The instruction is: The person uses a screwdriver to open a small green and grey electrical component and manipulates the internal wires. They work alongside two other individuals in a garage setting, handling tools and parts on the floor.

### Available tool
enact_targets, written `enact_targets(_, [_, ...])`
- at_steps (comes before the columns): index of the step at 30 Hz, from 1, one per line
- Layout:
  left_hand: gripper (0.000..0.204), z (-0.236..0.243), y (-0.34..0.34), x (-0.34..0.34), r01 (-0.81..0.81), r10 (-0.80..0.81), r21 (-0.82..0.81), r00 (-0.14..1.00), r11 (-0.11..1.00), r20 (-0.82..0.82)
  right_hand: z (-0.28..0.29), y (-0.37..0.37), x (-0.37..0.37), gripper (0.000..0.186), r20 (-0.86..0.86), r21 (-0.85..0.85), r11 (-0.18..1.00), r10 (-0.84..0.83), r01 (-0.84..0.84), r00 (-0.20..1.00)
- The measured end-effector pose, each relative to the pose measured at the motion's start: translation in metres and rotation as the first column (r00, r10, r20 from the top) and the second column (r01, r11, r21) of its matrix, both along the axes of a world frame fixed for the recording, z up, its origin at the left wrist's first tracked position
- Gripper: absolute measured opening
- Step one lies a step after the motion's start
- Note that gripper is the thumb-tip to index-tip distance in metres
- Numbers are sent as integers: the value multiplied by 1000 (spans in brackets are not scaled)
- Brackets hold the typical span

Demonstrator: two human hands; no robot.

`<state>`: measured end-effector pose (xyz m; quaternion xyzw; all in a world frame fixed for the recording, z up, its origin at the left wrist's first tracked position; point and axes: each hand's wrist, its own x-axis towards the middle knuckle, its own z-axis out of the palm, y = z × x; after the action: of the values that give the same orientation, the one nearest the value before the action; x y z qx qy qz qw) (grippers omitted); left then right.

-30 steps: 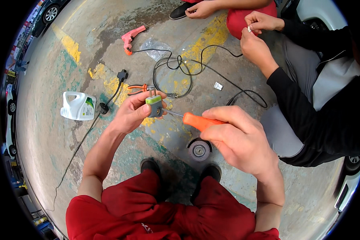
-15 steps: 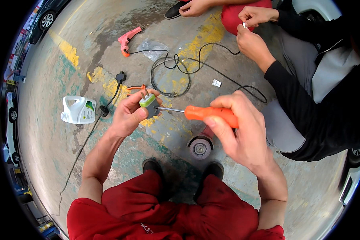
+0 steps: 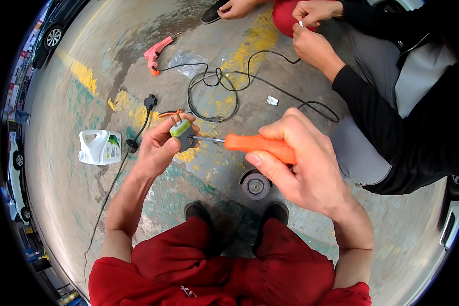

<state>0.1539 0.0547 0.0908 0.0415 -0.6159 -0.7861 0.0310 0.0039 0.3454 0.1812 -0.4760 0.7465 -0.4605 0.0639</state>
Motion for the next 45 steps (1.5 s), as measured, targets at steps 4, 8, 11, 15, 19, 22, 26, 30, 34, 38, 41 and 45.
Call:
enact_targets(4, [69,-4,0,-1,9,-9,3,1000,1000,-7,0,-2,1,31,76,24,999,-41,39,996])
enact_targets(8, [68,-17,-5,-5,-24,24,77,1000,997,0,-15,-6,0,30,171,29,996,-83,79,982])
enact_targets(11, [67,-28,-11,-18,-115,110,248,993,962,33,-36,-12,-7,34,439,87,977,-212,194,873])
enact_targets(15, [63,-30,-10,-16,-146,139,414,989,898,47,-95,-14,-29,39,849,187,931,-313,312,425])
enact_targets(19, [63,-31,-7,-15,-152,141,425,988,893,58,-151,-9,-39,50,971,212,948,-232,236,61])
enact_targets(22, [63,-31,-5,-15,-192,168,422,981,886,94,-170,-10,-42,46,973,219,950,-231,223,25])
enact_targets(26, [61,-35,-3,-12,-183,142,379,981,907,134,-202,-18,-50,33,957,260,939,-281,223,68])
enact_targets(30, [59,-41,-3,-10,-156,102,340,980,927,172,-221,-29,-64,29,930,314,912,-352,264,108])
enact_targets(34, [60,-41,-2,-7,-123,69,335,983,934,168,-230,-31,-84,30,917,280,880,-363,383,163])
enact_targets(38, [60,-30,5,-5,-106,48,334,983,937,177,-237,-31,-103,40,869,280,832,-432,479,242])
enact_targets(41, [61,-22,7,-3,-29,-21,371,991,928,131,-243,-33,-114,50,782,338,785,-541,520,308])
enact_targets(45, [60,-13,10,-2,47,-84,382,993,923,81,-258,-32,-131,57,703,334,745,-605,577,374])
